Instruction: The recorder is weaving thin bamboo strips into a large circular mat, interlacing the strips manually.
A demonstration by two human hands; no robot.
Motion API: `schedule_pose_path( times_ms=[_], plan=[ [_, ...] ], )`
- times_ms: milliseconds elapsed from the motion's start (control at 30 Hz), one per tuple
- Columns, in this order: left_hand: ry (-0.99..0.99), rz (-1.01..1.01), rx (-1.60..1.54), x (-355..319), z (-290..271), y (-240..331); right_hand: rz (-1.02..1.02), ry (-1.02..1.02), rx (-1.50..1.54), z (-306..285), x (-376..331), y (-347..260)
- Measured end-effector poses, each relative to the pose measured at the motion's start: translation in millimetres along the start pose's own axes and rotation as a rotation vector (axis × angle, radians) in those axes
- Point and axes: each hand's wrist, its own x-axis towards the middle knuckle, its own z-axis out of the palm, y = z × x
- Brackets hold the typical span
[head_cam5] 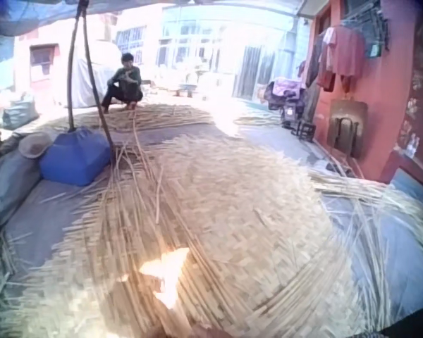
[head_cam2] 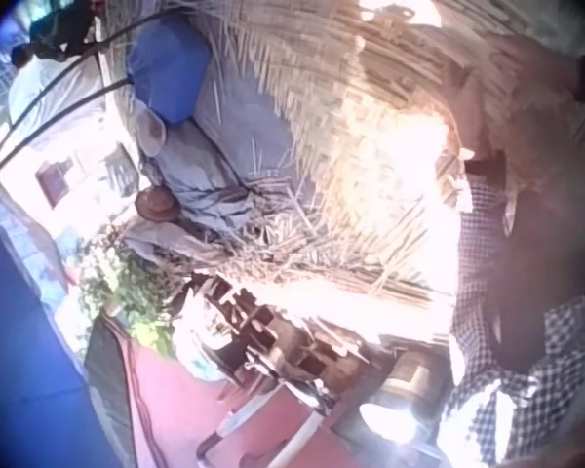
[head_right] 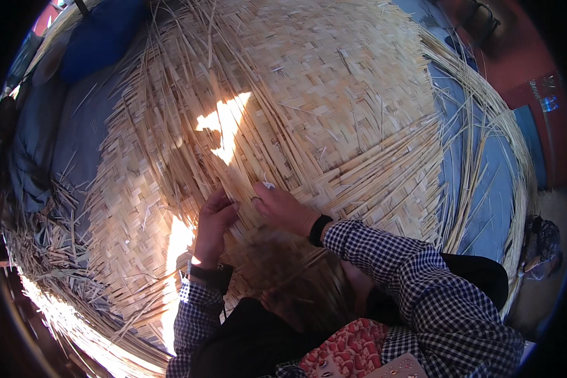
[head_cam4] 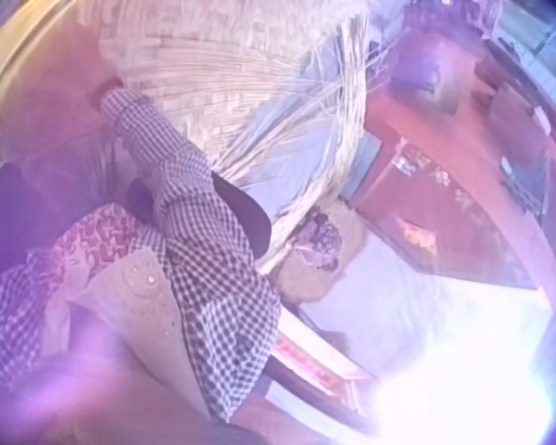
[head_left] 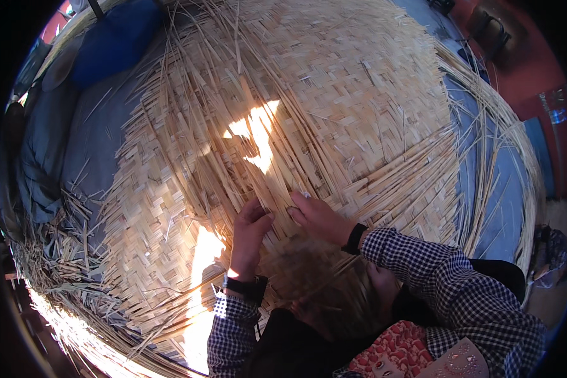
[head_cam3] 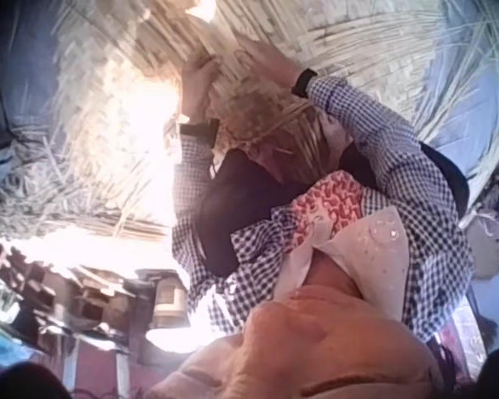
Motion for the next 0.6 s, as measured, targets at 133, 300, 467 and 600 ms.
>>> schedule_pose_path(
  times_ms=[133,300,467,600],
  plan=[
    [0.104,0.044,0.309,1,11,-1,0.053,0.087,-0.016,10,1,1],
    [0.032,0.058,0.352,14,4,-3,0.137,0.039,-0.001,8,7,3],
    [0.121,-0.057,0.591,20,1,-15,0.141,0.045,0.082,4,2,-3],
    [-0.062,0.159,0.214,11,4,-17,0.174,0.033,0.166,0,-1,-7]
  ],
)
